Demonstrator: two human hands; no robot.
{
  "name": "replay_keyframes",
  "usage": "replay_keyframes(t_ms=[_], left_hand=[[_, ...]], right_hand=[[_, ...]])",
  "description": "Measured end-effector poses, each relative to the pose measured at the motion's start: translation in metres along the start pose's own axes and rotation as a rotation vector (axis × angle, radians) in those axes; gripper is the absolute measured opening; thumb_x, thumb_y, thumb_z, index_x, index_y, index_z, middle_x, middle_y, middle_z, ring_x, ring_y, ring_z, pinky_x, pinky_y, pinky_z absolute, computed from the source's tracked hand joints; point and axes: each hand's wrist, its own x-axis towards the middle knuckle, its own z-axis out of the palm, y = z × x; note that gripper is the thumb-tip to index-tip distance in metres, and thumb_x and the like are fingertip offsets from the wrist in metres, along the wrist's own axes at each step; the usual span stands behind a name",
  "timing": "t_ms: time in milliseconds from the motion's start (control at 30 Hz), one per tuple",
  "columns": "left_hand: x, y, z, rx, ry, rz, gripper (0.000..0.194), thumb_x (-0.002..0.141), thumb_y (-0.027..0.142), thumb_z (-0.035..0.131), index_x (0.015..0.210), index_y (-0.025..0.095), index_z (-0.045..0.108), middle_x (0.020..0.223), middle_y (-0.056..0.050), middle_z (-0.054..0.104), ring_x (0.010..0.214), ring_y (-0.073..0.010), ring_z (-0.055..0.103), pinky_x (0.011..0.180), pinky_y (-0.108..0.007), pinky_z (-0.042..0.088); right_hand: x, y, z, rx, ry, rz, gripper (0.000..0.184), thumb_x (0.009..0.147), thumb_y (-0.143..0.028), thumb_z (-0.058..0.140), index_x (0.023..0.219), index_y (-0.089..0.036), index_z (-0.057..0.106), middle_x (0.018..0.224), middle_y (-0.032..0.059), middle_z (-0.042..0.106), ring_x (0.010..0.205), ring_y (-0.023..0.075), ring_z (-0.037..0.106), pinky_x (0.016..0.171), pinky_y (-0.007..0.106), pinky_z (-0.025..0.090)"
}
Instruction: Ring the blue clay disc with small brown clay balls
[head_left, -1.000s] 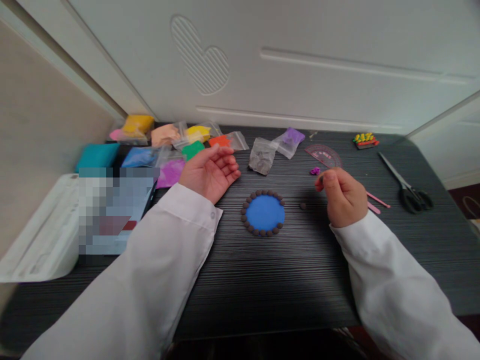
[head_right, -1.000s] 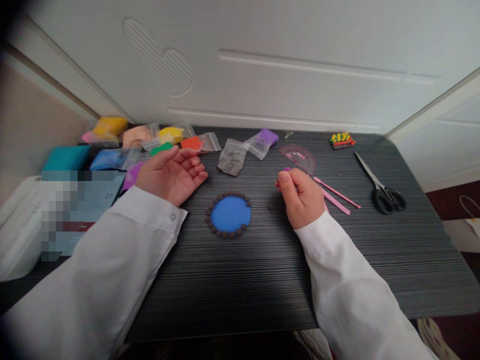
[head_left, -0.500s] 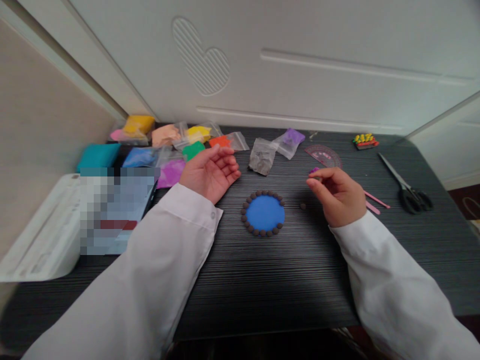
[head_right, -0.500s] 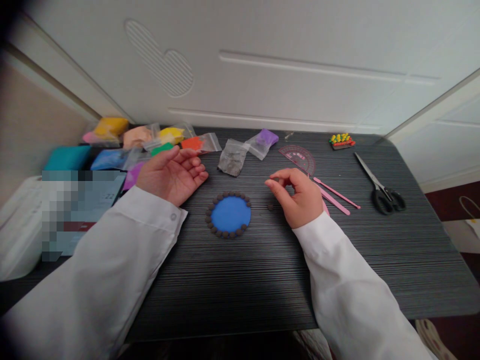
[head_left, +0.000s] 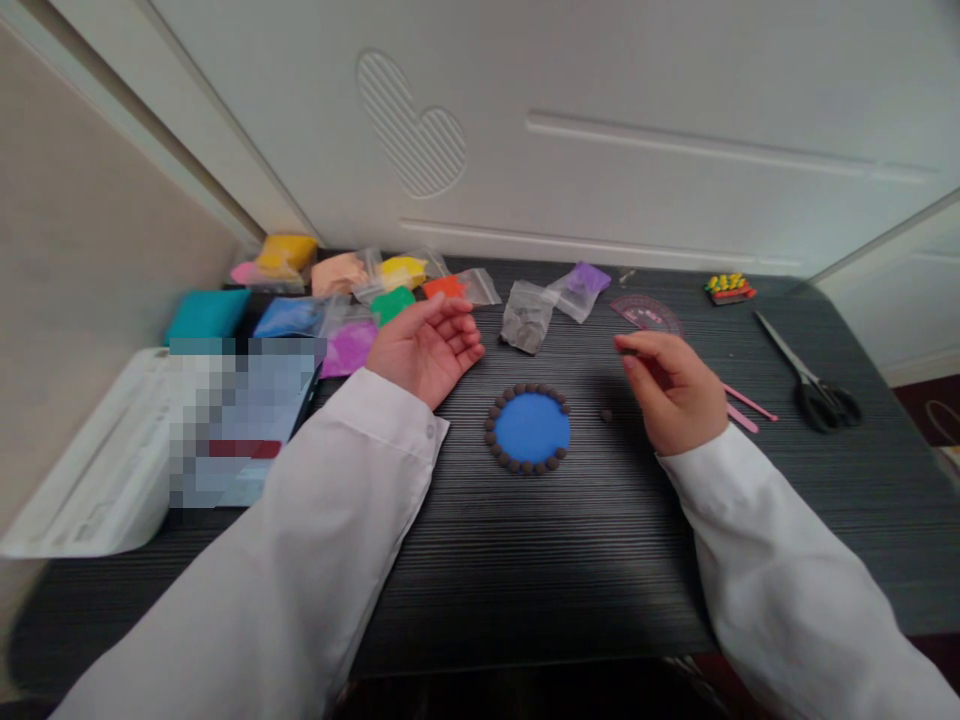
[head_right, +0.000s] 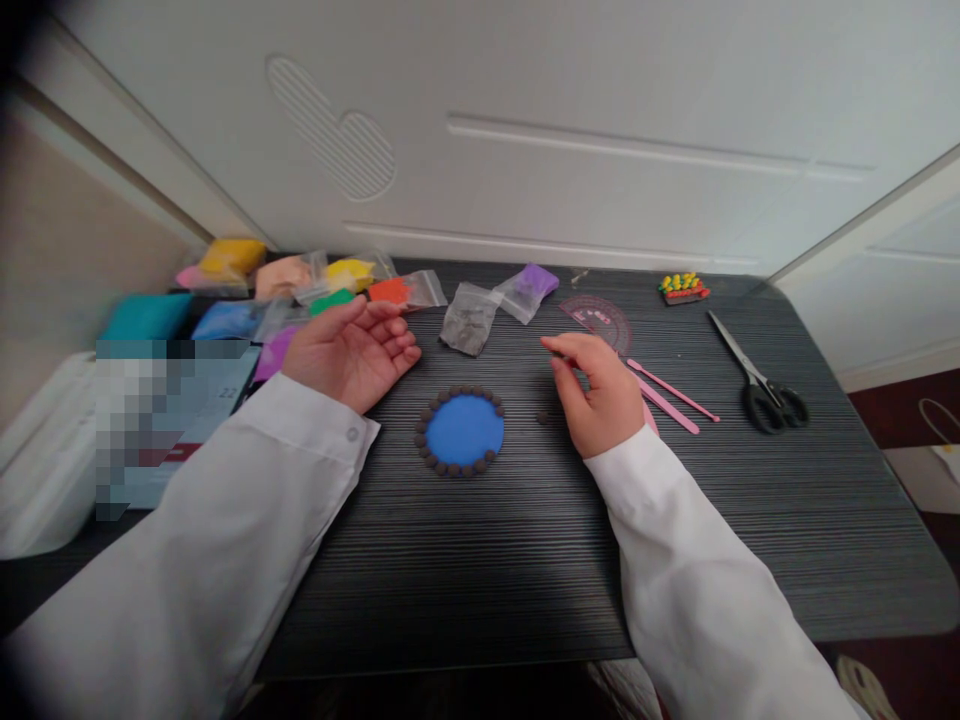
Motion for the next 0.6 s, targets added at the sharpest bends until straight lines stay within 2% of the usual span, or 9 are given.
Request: replay_keyframes(t_ms=[133, 233, 367, 433, 500, 600], left_hand=[[0.0, -0.001, -0.001, -0.003, -0.02, 0.01, 0.02, 0.075, 0.028, 0.045, 0.072, 0.013, 0.058, 0.062, -0.004, 0.059, 0.059, -0.0118, 0.056, 0.059, -0.026, 0.046], [0.0, -0.001, -0.001, 0.003, -0.022, 0.011, 0.021, 0.075, 0.029, 0.045, 0.072, 0.013, 0.058, 0.062, -0.004, 0.059, 0.06, -0.0116, 0.056, 0.06, -0.025, 0.046], [0.0, -0.001, -0.001, 0.009, -0.014, 0.003, 0.02, 0.074, 0.029, 0.046, 0.071, 0.014, 0.058, 0.062, -0.004, 0.059, 0.06, -0.0115, 0.056, 0.06, -0.025, 0.046], [0.0, 0.0, -0.001, 0.01, -0.005, -0.001, 0.02, 0.075, 0.03, 0.046, 0.071, 0.014, 0.058, 0.062, -0.004, 0.059, 0.06, -0.0118, 0.056, 0.06, -0.025, 0.046], [0.0, 0.0, -0.001, 0.006, -0.007, -0.006, 0.02, 0.075, 0.03, 0.046, 0.071, 0.014, 0.058, 0.062, -0.004, 0.058, 0.06, -0.0119, 0.056, 0.06, -0.026, 0.046], [0.001, 0.0, -0.002, -0.002, -0.022, -0.008, 0.02, 0.075, 0.029, 0.045, 0.072, 0.014, 0.058, 0.062, -0.003, 0.058, 0.06, -0.0117, 0.055, 0.061, -0.026, 0.045]], right_hand=[[-0.002, 0.003, 0.003, 0.076, 0.035, 0.089, 0.017, 0.069, -0.03, 0.059, 0.084, -0.022, 0.056, 0.079, 0.0009, 0.059, 0.069, 0.0135, 0.055, 0.065, 0.03, 0.046], [-0.002, -0.002, -0.001, 0.055, 0.003, 0.134, 0.013, 0.074, -0.034, 0.054, 0.075, -0.021, 0.054, 0.065, -0.0018, 0.056, 0.06, 0.0114, 0.052, 0.059, 0.027, 0.042], [-0.001, -0.011, -0.007, 0.035, -0.029, 0.182, 0.031, 0.082, -0.038, 0.039, 0.06, -0.019, 0.049, 0.052, -0.003, 0.05, 0.05, 0.0093, 0.047, 0.054, 0.025, 0.037], [-0.001, -0.012, -0.007, 0.038, -0.017, 0.194, 0.032, 0.08, -0.04, 0.043, 0.056, -0.019, 0.047, 0.049, -0.0036, 0.047, 0.047, 0.0086, 0.043, 0.051, 0.025, 0.036], [-0.001, -0.01, -0.004, 0.044, 0.004, 0.182, 0.024, 0.074, -0.039, 0.053, 0.06, -0.019, 0.049, 0.052, -0.0039, 0.048, 0.049, 0.0086, 0.044, 0.051, 0.024, 0.037], [-0.001, -0.004, 0.0, 0.038, -0.02, 0.123, 0.014, 0.069, -0.032, 0.059, 0.077, -0.02, 0.056, 0.065, -0.0016, 0.056, 0.057, 0.0104, 0.05, 0.055, 0.025, 0.041]])
